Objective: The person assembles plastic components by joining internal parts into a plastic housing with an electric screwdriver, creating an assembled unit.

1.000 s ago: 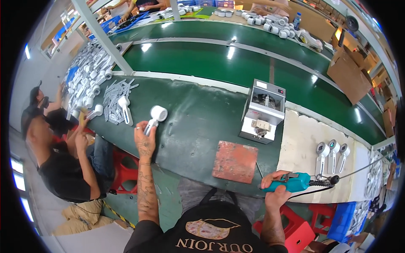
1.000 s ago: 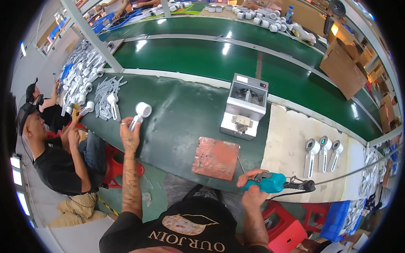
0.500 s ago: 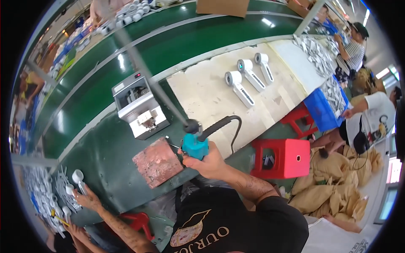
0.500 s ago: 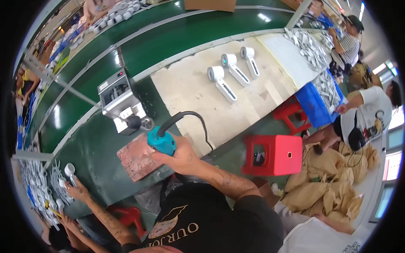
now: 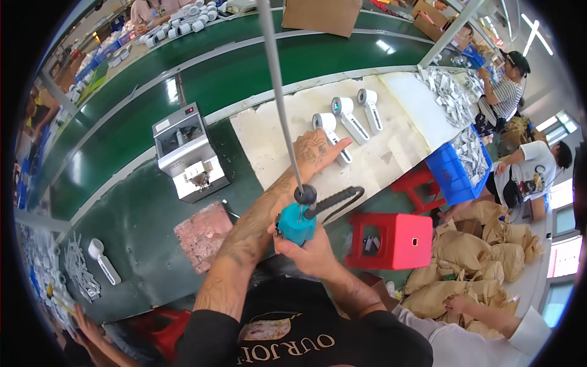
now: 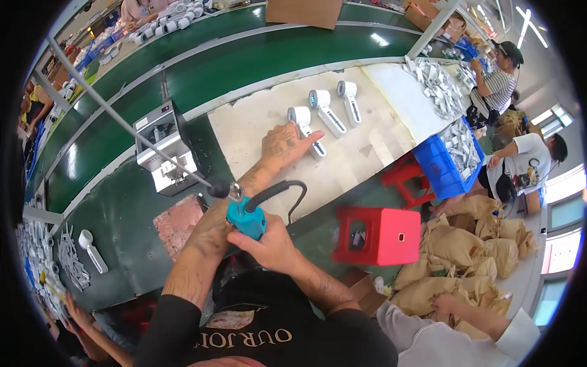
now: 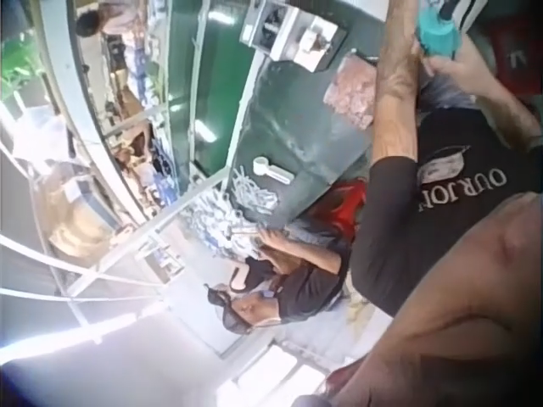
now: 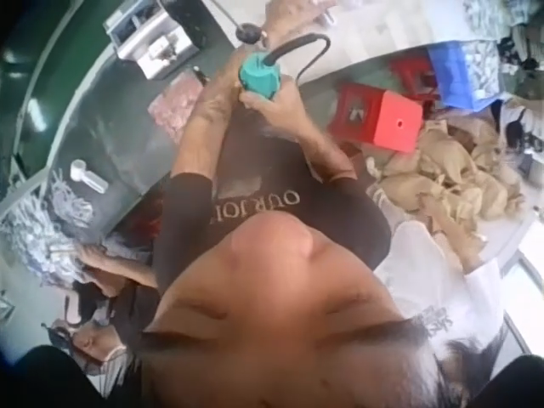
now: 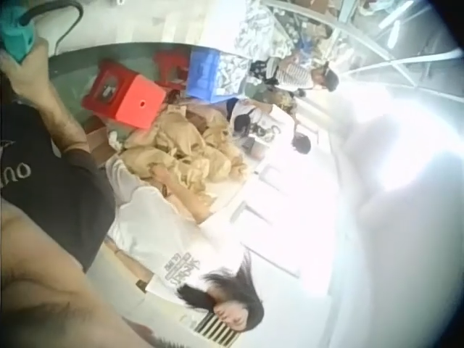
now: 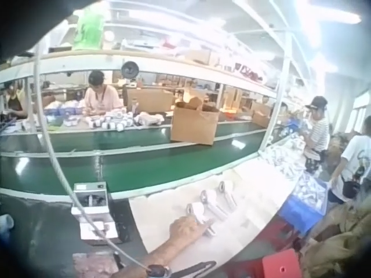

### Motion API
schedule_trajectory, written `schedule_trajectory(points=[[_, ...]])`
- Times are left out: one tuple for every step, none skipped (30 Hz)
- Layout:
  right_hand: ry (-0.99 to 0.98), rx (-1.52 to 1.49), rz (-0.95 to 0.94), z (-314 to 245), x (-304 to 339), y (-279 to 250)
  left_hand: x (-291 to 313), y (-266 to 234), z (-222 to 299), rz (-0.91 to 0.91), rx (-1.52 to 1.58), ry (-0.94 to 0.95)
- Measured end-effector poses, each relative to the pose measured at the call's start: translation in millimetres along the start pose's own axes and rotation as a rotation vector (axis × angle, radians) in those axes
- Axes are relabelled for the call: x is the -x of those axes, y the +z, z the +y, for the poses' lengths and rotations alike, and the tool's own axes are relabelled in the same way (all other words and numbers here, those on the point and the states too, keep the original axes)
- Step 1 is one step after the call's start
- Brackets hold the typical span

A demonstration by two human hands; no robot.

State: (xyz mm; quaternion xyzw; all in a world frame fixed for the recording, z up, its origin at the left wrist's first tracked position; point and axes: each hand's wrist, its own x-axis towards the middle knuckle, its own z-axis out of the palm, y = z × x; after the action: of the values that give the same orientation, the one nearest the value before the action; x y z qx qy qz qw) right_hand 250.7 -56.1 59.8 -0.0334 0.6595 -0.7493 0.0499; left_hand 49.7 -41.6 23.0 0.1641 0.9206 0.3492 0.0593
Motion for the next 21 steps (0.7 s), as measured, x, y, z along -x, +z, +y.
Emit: schedule_trajectory(points=[[-0.015, 0.006, 0.004, 3, 5, -3, -8, 8, 8, -0.022, -0.042, -0.067], [-0.03, 0.011, 0.007, 5, 9, -6, -13, 13, 8, -0.04, -0.052, -0.069], [-0.013, -0.005, 0.001, 5, 12, -6, -15, 19, 2, -0.034, -0.049, -0.068], [-0.015, -0.002, -0.005, 5, 14, -8, -16, 25, -7, -0.006, -0.014, -0.08], [-0.035, -0.001, 0.019, 5, 14, -8, -13, 21, -11, 0.024, 0.02, -0.097], [-0.054, -0.001, 0.039, 5, 14, -8, -9, 9, -11, -0.021, 0.005, -0.138], [-0.051, -0.005, 0.019, 2, 12, -8, -6, 10, -24, 0.054, 0.009, -0.086], [-0.067, 0.008, 0.057, -2, 8, -10, 1, 3, -32, 0.121, 0.015, -0.03], [-0.081, 0.019, 0.091, -5, 4, -11, 8, -5, -41, 0.119, 0.068, 0.038], [-0.037, 0.054, 0.111, -7, 1, -14, 19, -13, -52, 0.147, 0.1, 0.092], [-0.041, 0.045, 0.132, -7, -4, -17, 34, -26, -63, 0.181, 0.127, 0.14], [-0.04, 0.036, 0.157, -6, -10, -18, 56, -42, -70, 0.254, 0.153, 0.307], [-0.149, 0.003, 0.225, -2, -17, -15, 76, -57, -71, 0.264, 0.161, 0.298], [-0.173, 0.011, 0.237, 0, -25, -12, 96, -70, -76, 0.277, 0.167, 0.285], [-0.194, 0.018, 0.248, 1, -30, -12, 116, -82, -83, 0.322, 0.146, 0.337], [-0.177, 0.089, 0.227, 4, -34, -14, 134, -90, -93, 0.345, 0.099, 0.357], [-0.203, 0.051, 0.212, 3, -39, -9, 151, -99, -102, 0.366, 0.054, 0.381], [-0.226, 0.013, 0.201, 2, -42, -4, 170, -107, -109, 0.354, 0.013, 0.352], [-0.247, -0.13, 0.169, 9, -44, 0, 185, -117, -114, 0.353, 0.012, 0.321], [-0.228, -0.135, 0.148, 9, -49, 9, 198, -127, -119, 0.335, -0.041, 0.301], [-0.273, -0.193, 0.08, 7, -54, 19, 210, -135, -127, 0.316, -0.091, 0.284]])
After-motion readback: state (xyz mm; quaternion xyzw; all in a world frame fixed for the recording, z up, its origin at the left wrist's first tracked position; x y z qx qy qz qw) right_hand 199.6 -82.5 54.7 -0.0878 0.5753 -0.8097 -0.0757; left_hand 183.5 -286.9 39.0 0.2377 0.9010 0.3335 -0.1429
